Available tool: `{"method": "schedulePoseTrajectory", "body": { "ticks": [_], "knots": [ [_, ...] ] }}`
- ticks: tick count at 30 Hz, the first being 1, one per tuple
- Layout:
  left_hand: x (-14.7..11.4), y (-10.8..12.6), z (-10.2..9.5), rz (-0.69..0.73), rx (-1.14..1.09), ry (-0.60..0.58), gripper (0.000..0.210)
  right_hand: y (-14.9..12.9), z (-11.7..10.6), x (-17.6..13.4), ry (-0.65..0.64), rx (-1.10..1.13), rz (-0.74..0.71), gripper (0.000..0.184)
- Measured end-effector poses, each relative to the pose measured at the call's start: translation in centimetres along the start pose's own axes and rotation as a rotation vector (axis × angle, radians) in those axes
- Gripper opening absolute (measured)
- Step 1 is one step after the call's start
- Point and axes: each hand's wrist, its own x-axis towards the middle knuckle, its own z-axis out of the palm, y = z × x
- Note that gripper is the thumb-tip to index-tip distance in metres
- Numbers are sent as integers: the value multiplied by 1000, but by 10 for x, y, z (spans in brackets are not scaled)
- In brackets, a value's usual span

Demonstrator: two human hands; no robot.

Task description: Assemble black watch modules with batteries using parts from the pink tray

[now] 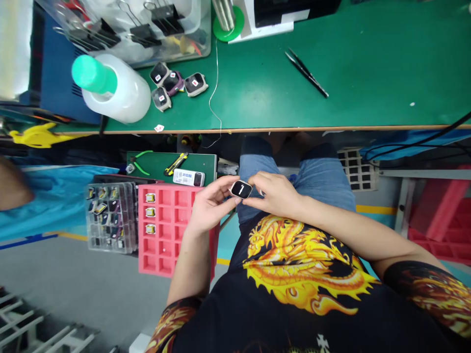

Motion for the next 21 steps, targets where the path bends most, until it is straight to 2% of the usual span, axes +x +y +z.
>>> {"method": "schedulePoseTrajectory", "body": {
  "ticks": [15, 18, 21],
  "knots": [
    [-1, 3, 3, 4, 44, -12, 56, -3, -2, 0, -4, 0, 27, 37],
    [-3, 3, 4, -7, 50, -22, 63, -2, -1, 0, 26, -61, -11, 39],
    [-5, 4, 7, -30, 59, -14, 68, -1, -1, -1, 91, -182, -129, 41]
  ]
}}
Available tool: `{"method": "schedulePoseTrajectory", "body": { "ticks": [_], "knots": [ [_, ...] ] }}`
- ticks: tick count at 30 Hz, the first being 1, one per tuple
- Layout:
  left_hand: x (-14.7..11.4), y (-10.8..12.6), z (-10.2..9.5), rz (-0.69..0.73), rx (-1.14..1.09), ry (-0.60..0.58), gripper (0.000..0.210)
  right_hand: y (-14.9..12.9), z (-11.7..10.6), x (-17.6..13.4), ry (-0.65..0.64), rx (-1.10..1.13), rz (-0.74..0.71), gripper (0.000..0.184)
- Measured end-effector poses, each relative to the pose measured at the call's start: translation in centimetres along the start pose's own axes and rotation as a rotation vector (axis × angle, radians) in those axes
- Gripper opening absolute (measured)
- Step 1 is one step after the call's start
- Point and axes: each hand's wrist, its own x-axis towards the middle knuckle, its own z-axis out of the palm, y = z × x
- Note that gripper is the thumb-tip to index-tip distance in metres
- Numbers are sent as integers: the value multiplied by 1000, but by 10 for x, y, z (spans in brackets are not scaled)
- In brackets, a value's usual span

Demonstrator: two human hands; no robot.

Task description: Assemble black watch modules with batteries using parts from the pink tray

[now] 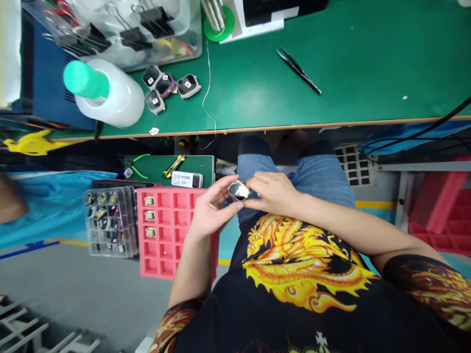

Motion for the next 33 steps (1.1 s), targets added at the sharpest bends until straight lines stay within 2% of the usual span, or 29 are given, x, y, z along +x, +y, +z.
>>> {"method": "schedulePoseTrajectory", "body": {
  "ticks": [4, 8, 13, 16, 21, 23, 26, 29, 33],
  "knots": [
    [-2, 3, 5, -5, 2, 2, 67, 0, -3, -1, 38, -112, -113, 48],
    [-1, 3, 8, -14, 24, 3, 66, 0, -5, -1, -18, -164, -134, 54],
    [-2, 2, 11, -39, 13, -7, 65, 0, -4, -3, 50, -195, -196, 49],
    [-3, 3, 13, -49, 49, 22, 63, 1, -3, -3, 17, -155, -162, 48],
    [-4, 4, 13, -10, 156, 64, 59, -1, 1, 0, -59, 82, 7, 33],
    [-3, 5, 11, 18, 180, 80, 59, -2, 1, 2, -102, 251, 95, 30],
    [-1, 7, 8, 54, 239, 102, 57, -3, -1, 5, -152, 531, 201, 35],
    [-1, 10, 7, 87, 320, 112, 54, -4, -5, 7, -180, 764, 314, 26],
    [0, 14, 8, 131, 379, 99, 55, -4, -5, 10, -161, 891, 415, 21]
  ]
}}
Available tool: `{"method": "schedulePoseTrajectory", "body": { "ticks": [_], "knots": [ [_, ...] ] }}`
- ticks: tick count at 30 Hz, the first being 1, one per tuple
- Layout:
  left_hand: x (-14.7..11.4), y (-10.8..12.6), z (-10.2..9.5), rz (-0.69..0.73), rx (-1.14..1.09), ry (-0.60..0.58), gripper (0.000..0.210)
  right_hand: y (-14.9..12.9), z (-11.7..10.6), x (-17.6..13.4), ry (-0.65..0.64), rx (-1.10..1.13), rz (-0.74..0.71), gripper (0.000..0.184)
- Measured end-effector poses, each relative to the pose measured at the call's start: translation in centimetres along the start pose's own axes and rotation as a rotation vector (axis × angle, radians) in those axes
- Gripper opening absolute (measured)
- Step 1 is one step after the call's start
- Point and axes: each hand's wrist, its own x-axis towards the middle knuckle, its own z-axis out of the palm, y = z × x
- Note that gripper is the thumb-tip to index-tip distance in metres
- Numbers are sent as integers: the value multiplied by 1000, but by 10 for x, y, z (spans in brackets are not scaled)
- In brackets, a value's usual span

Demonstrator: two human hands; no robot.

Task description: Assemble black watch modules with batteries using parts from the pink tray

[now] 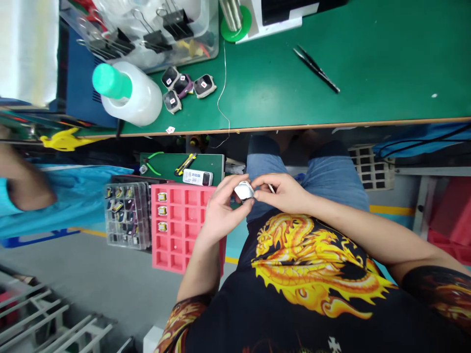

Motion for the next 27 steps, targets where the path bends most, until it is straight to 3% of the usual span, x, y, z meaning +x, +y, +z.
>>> {"method": "schedulePoseTrajectory", "body": {
  "ticks": [27],
  "knots": [
    [1, -2, -2, 51, 67, -55, 57, 9, 1, 3, 6, 79, 97, 22]
  ]
}}
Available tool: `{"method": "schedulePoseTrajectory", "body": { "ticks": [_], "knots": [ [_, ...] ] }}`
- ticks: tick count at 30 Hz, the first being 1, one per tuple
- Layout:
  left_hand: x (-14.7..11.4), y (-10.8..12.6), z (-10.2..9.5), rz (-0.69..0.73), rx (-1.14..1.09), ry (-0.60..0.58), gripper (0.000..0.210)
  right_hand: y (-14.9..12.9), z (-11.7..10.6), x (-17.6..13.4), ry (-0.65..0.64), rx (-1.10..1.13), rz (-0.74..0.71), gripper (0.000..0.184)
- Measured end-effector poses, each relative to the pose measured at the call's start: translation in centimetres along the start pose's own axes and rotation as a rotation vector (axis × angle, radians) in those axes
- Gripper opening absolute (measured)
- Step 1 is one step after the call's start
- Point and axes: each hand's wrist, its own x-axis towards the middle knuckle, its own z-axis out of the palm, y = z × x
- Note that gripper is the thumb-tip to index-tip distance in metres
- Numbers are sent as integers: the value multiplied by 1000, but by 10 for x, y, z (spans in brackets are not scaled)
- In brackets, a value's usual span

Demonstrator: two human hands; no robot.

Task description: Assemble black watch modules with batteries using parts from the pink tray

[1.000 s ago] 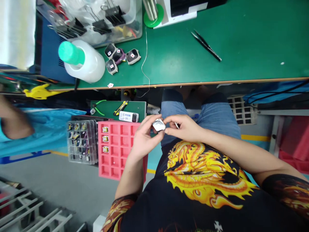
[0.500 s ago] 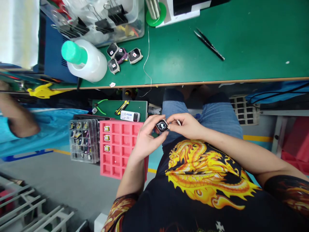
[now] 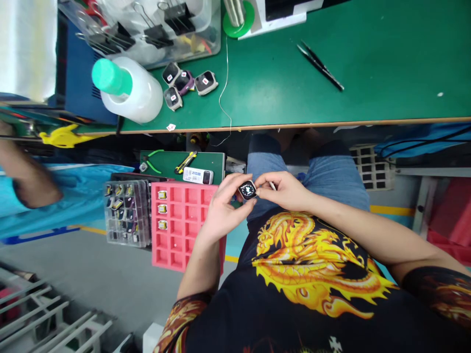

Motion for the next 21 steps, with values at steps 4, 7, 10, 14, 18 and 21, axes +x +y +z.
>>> {"method": "schedulePoseTrajectory", "body": {
  "ticks": [4, 7, 10, 14, 18, 21],
  "knots": [
    [-1, -1, -2, -12, -15, -19, 56, 1, 0, 0, -14, 14, 10, 22],
    [-2, -1, -4, -41, -41, -40, 57, 1, 0, 1, -15, 27, 23, 23],
    [-3, -1, -6, -72, -81, -65, 58, 1, 0, 2, -16, 46, 33, 23],
    [-5, -2, -8, -131, -222, -88, 60, 0, -1, 3, -11, 54, 54, 25],
    [-6, -3, -10, -182, -325, -114, 59, -2, -1, 3, -17, 95, 88, 25],
    [-5, -3, -11, -188, -361, -114, 57, -3, -1, 3, -21, 109, 119, 25]
  ]
}}
